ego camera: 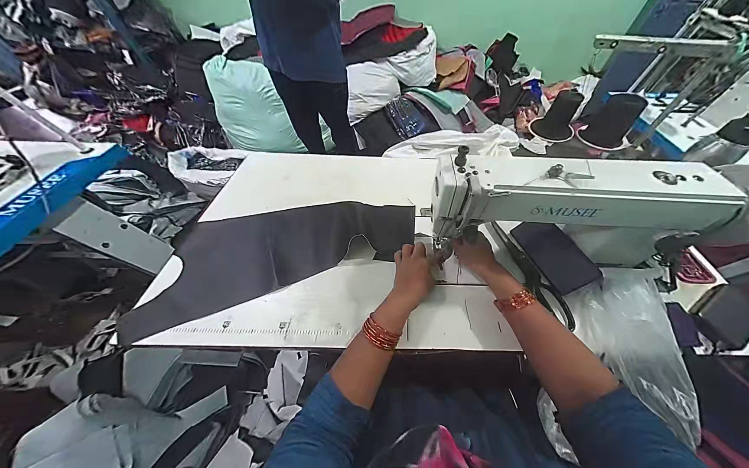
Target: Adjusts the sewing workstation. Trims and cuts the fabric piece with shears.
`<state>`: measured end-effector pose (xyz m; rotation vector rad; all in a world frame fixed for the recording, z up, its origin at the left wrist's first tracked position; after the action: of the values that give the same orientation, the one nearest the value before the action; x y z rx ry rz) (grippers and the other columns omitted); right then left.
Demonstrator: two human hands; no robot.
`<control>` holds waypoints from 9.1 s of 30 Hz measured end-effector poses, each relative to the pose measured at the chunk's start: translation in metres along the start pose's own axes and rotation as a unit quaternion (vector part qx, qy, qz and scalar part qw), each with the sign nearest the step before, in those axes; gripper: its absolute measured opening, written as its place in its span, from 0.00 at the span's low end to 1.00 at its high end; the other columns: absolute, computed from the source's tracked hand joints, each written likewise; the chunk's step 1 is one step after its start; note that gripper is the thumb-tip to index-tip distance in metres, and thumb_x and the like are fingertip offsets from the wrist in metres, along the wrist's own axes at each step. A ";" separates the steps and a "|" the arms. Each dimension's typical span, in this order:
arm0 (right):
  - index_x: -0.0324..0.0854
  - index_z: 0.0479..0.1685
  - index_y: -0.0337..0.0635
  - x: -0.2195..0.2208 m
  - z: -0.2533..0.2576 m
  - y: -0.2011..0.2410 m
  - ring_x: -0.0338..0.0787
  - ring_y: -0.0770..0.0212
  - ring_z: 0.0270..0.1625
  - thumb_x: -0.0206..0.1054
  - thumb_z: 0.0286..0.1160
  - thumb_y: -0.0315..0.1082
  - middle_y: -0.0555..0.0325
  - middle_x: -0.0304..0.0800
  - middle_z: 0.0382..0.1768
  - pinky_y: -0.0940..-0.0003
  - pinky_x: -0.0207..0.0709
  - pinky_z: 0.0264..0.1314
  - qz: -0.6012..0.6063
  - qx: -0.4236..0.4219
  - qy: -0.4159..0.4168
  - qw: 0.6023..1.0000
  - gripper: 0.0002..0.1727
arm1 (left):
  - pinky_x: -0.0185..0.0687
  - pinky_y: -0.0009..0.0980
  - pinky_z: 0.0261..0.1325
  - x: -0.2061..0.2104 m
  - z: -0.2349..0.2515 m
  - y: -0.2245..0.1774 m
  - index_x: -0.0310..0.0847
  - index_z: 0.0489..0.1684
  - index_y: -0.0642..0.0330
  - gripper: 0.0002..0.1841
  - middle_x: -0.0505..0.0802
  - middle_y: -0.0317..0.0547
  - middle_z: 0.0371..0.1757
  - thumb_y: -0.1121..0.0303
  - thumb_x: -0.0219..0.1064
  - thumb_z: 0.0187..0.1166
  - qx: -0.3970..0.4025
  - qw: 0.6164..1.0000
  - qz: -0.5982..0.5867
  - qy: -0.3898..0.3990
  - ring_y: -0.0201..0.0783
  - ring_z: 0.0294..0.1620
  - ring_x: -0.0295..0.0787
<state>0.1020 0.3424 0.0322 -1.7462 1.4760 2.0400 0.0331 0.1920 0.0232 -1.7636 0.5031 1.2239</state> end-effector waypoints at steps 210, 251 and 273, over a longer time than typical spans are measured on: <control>0.71 0.63 0.37 0.017 -0.197 -0.008 0.78 0.72 0.13 0.52 0.86 0.58 0.65 0.75 0.18 0.79 0.78 0.15 0.544 0.153 0.255 0.785 0.30 | 0.24 0.79 0.85 -0.023 0.024 0.068 0.68 0.89 0.41 0.28 0.62 0.46 0.95 0.45 0.46 0.92 -0.138 0.985 0.010 -0.100 0.59 0.97 0.42; 0.65 0.66 0.44 -0.002 -0.208 -0.030 0.79 0.71 0.15 0.56 0.78 0.67 0.68 0.75 0.22 0.77 0.81 0.19 0.411 0.139 0.309 0.846 0.36 | 0.18 0.76 0.86 -0.012 -0.028 0.050 0.67 0.89 0.36 0.25 0.62 0.42 0.95 0.52 0.45 0.94 -0.070 0.996 -0.037 -0.030 0.54 0.98 0.38; 0.68 0.61 0.46 -0.001 -0.219 -0.033 0.75 0.72 0.12 0.64 0.74 0.66 0.68 0.72 0.19 0.78 0.78 0.16 0.409 0.133 0.303 0.850 0.34 | 0.22 0.78 0.86 -0.026 -0.033 0.045 0.69 0.88 0.38 0.25 0.66 0.43 0.93 0.54 0.51 0.92 -0.066 0.996 -0.050 0.014 0.56 0.97 0.43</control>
<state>0.2796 0.2101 0.0378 -1.9191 2.9443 1.3671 0.0061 0.1371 0.0297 -1.8959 0.3522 1.1873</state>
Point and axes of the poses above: each hand's wrist, its own z-axis towards the middle knuckle, its own x-axis out of the palm, y = z × x, the point moved 1 cm from there along z, towards the middle knuckle
